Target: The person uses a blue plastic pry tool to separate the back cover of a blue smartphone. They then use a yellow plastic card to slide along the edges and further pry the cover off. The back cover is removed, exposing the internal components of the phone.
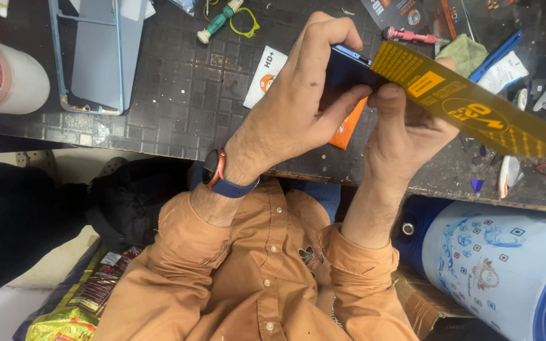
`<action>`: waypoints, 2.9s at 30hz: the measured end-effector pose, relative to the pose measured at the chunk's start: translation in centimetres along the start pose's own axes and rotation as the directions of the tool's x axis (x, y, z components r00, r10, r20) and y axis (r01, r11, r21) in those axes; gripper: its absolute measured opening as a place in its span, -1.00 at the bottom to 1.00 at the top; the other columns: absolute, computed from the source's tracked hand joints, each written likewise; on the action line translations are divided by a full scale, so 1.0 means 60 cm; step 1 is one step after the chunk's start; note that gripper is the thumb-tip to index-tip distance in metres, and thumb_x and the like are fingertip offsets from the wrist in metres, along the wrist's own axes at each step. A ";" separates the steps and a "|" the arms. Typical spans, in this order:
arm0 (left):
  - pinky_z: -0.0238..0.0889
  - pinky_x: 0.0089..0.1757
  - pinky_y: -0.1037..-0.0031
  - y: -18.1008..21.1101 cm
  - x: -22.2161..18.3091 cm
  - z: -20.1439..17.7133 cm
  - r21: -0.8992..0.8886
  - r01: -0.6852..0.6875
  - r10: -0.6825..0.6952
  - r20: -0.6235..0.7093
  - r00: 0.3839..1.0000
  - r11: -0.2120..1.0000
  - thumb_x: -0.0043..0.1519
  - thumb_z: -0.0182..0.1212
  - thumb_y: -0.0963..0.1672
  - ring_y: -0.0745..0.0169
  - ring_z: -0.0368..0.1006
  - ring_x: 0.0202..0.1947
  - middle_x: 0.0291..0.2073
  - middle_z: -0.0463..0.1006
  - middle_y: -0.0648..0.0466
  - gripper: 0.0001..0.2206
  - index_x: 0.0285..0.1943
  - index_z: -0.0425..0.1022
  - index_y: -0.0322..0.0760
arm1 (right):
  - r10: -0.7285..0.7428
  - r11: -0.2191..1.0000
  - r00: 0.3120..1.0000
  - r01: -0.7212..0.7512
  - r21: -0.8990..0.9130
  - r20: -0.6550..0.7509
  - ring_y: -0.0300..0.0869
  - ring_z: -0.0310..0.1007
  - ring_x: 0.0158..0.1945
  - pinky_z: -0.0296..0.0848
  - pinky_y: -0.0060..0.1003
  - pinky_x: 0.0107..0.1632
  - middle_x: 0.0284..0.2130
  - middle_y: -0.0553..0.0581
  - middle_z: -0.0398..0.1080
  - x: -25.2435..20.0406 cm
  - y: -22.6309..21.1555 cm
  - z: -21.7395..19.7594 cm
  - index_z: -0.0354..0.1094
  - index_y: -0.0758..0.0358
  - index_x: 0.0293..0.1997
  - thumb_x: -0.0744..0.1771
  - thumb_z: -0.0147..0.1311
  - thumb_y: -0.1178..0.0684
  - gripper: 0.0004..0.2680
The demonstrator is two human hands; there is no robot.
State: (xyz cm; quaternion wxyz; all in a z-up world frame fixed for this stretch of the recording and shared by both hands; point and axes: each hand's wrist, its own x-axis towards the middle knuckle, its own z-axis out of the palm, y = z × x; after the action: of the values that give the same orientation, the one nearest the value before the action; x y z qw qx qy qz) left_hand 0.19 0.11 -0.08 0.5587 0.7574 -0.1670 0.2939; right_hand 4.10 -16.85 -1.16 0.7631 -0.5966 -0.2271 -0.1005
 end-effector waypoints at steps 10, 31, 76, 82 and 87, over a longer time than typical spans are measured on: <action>0.31 0.15 0.51 -0.012 -0.029 0.033 0.022 0.073 -0.070 -0.126 0.990 0.997 0.21 0.66 -0.20 0.22 0.33 0.13 0.10 0.28 0.00 -0.25 0.35 0.04 -0.25 | 0.071 0.997 0.997 -0.071 0.036 0.004 -0.24 0.42 -0.05 0.50 -0.34 0.06 -0.05 0.10 0.39 -0.037 0.002 -0.019 0.30 0.34 0.20 0.41 0.21 0.35 -0.75; 0.28 -0.16 0.61 -0.045 -0.065 0.051 -0.414 0.173 -0.319 -0.316 0.893 0.894 0.20 0.58 -0.20 0.44 0.21 -0.22 -0.14 0.23 0.14 -0.39 0.18 0.09 -0.16 | 0.022 -0.071 0.998 -0.051 -0.996 -0.053 0.15 0.11 0.08 0.06 0.13 0.05 -0.09 0.24 0.28 0.139 0.097 -0.341 0.42 0.25 -0.06 0.32 0.28 -0.06 -0.77; 0.22 -0.02 0.46 -0.012 -0.070 0.027 -0.533 0.095 -0.296 -0.305 0.905 0.841 0.21 0.48 -0.17 0.32 0.23 -0.17 -0.16 0.23 0.09 -0.46 0.19 0.12 -0.20 | -0.093 -0.021 0.943 -0.322 -0.947 -0.319 0.15 0.15 0.17 0.12 0.17 0.09 0.07 0.23 0.23 0.102 0.054 -0.395 0.29 0.18 0.13 0.34 0.19 0.15 -0.75; 0.22 -0.15 0.47 -0.010 -0.055 0.032 -0.621 -0.012 -0.228 -0.306 0.924 0.784 0.13 0.55 -0.02 0.35 0.24 -0.28 -0.22 0.23 0.14 -0.42 0.12 0.14 -0.14 | -0.186 0.051 0.795 -0.579 -0.814 -0.577 0.05 0.25 0.14 0.17 0.09 0.20 0.00 0.13 0.37 -0.020 -0.011 -0.379 0.37 0.11 0.07 0.40 0.21 0.00 -0.82; 0.23 -0.13 0.45 -0.005 -0.062 0.037 -0.571 0.046 -0.232 -0.257 0.938 0.819 0.17 0.53 -0.04 0.33 0.24 -0.26 -0.17 0.23 0.11 -0.43 0.14 0.12 -0.13 | -0.142 0.143 0.944 -0.277 -0.950 -0.296 0.02 0.33 0.05 0.21 0.08 0.12 -0.12 0.08 0.46 0.020 0.005 -0.311 0.37 0.17 0.07 0.36 0.30 -0.08 -0.73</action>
State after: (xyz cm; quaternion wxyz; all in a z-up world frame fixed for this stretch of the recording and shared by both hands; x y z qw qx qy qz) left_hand -1.96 -2.17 -3.12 0.7943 0.5150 -0.0977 0.3073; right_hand 9.52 -34.45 -4.28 0.2150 -0.9334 0.0474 -0.2832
